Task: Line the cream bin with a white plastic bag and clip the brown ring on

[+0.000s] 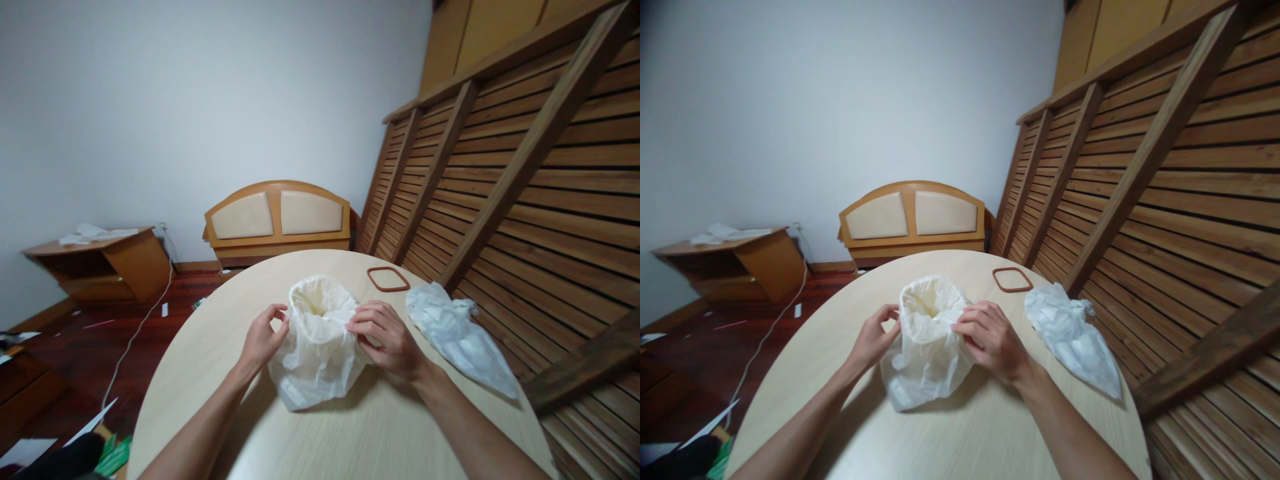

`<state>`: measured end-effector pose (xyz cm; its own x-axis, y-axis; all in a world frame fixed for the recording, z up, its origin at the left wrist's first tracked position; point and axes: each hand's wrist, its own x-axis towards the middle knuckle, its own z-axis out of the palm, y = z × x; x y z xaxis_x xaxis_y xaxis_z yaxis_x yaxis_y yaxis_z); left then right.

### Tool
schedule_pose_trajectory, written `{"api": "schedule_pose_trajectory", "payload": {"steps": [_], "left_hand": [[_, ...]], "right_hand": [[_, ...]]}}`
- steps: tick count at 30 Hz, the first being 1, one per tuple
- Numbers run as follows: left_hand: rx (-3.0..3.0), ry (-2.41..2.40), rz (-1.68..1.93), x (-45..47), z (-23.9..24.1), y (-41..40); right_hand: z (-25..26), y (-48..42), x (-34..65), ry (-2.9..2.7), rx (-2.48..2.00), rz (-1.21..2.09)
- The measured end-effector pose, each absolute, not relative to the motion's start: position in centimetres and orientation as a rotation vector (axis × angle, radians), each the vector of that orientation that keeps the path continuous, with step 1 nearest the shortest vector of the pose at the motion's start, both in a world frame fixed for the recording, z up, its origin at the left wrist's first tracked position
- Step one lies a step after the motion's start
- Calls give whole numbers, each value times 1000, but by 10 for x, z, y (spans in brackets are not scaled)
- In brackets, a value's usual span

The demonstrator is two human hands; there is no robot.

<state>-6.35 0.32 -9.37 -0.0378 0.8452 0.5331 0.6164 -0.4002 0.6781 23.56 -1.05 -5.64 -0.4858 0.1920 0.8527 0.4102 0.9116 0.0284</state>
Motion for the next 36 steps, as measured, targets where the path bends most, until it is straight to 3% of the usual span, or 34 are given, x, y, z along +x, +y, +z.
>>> {"api": "schedule_pose_trajectory", "payload": {"steps": [8,17,36], "left_hand": [[1982,1283,1719,-55,-80,-14],[2573,898,1429,-46,-70,-33],[2480,1072,1565,-36,-81,-30]], "right_hand": [[-56,-12,234,-2102,-408,-275],[-51,-22,226,-2127,-333,-259],[-51,-27,224,-2202,-328,-425]]}}
